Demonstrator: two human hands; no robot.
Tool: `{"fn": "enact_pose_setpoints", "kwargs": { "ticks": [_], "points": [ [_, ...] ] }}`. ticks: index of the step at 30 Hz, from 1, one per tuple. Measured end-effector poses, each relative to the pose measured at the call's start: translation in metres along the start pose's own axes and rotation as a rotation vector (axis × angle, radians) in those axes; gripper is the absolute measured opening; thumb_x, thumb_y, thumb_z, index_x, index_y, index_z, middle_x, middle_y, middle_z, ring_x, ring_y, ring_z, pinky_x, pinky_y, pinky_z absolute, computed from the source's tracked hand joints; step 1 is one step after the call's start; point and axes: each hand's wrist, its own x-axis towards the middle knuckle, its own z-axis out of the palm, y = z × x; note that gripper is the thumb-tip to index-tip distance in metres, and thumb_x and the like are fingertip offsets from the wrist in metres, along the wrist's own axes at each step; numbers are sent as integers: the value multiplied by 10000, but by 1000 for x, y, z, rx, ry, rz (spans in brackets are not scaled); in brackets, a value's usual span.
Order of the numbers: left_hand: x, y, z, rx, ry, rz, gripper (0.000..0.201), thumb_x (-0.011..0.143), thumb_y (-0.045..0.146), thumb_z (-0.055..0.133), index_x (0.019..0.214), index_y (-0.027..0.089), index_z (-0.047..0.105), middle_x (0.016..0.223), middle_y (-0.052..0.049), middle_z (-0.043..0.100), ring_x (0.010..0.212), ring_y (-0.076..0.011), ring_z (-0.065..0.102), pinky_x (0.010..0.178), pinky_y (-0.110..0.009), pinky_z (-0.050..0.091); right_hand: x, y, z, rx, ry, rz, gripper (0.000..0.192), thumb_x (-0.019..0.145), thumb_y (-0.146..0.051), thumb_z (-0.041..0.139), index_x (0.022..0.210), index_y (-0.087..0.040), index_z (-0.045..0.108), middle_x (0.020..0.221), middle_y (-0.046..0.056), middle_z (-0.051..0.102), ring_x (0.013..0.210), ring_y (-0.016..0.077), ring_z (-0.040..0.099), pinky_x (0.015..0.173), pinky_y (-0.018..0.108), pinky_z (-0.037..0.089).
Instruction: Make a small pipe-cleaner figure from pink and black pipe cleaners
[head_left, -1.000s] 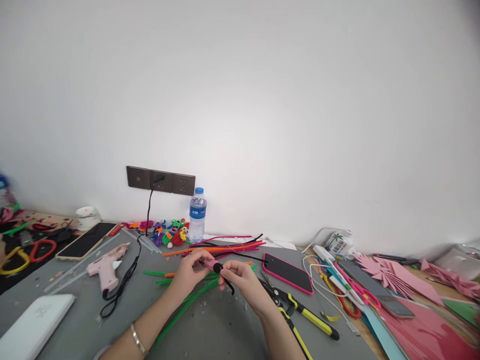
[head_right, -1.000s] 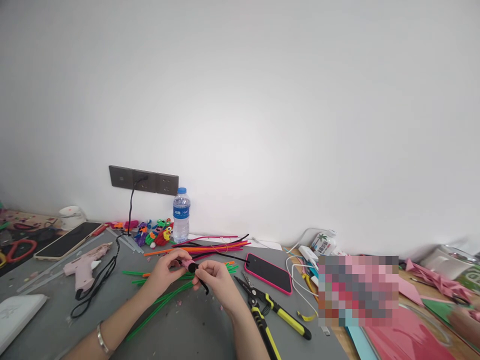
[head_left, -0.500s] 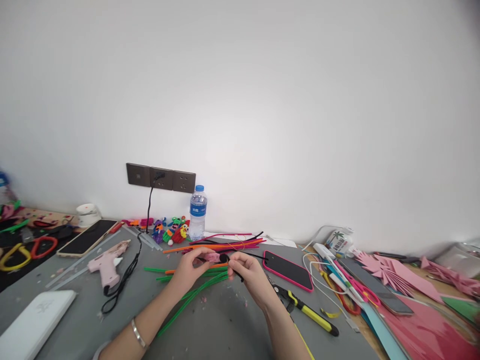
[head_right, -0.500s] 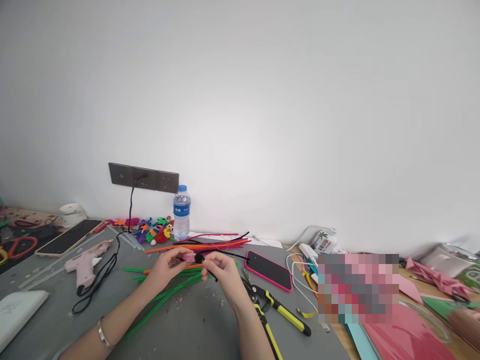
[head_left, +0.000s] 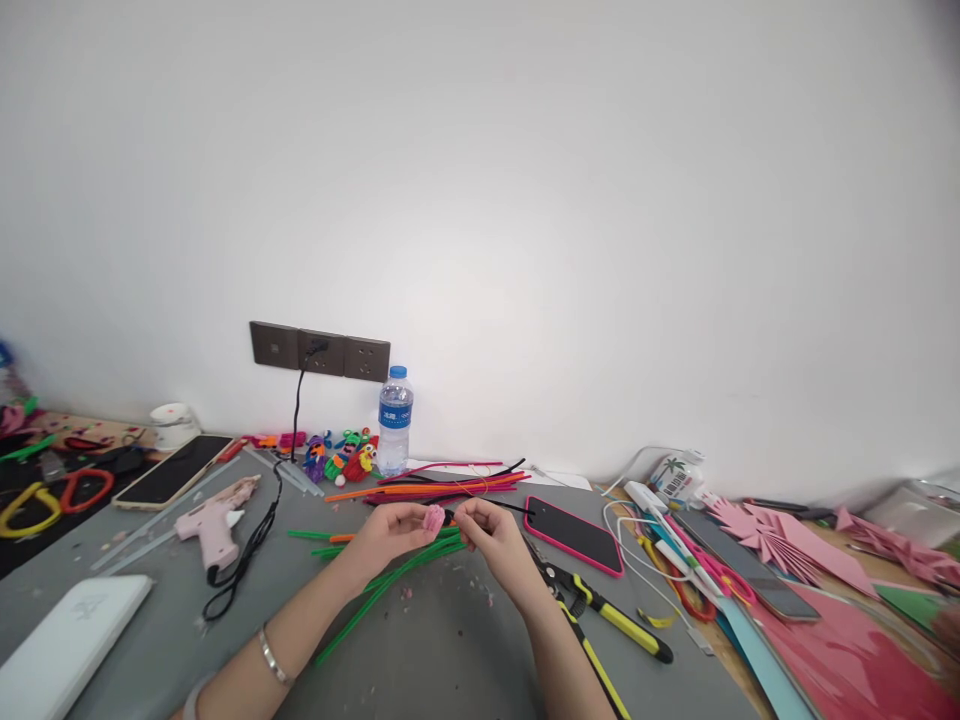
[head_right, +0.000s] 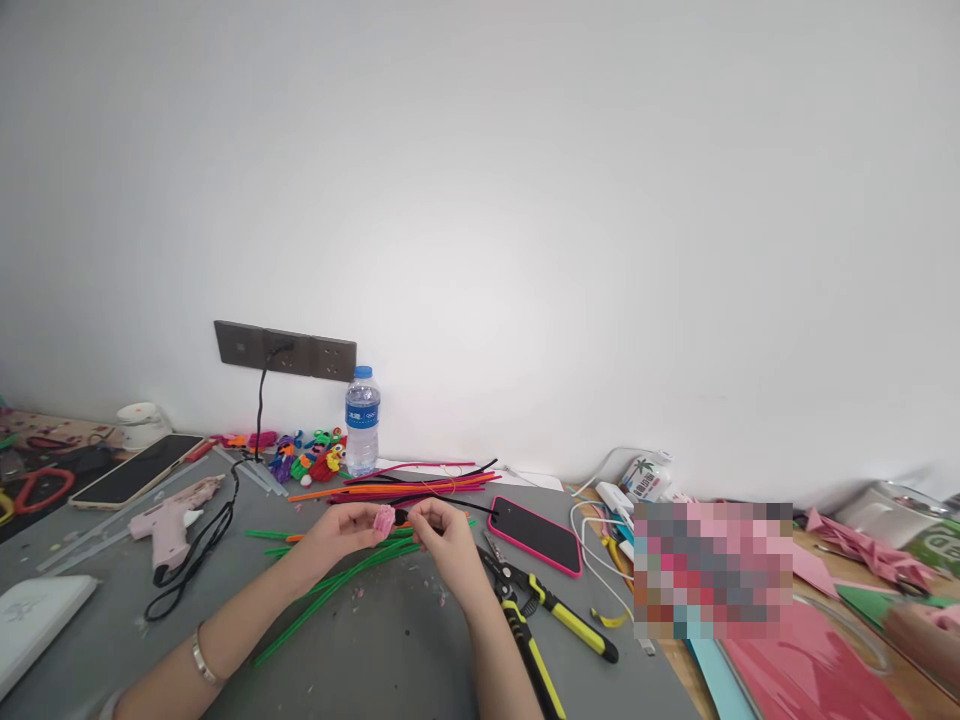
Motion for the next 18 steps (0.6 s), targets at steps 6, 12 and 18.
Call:
{"fn": "enact_pose_setpoints", "kwargs": {
  "ticks": [6,12,18],
  "points": [
    [1,0,0,11,16,4,405,697,439,757,978,147,737,1027,-90,747,1015,-268,648,941,-383,469,0,-2,1,-172,19,-56,265,761,-438,659,681,-188,626,570,-17,513,533,129,416,511,259,305],
    [-2,8,3,-4,-14,-9,385,714,459,739,928,140,751,941,-81,755,915,-248,669,860,-343,498,-3,5,4,-39,-112,108,303,744,-468,669,712,-188,558,557,-27,573,461,105,472,461,232,327],
    [-3,11,9,-8,-3,53,406,758,460,700,997,134,732,967,-96,747,938,-256,656,860,-351,501,-6,-6,10,185,-115,233,456,668,-582,714,722,-181,503,627,37,702,503,144,636,448,211,390]
  ]
}}
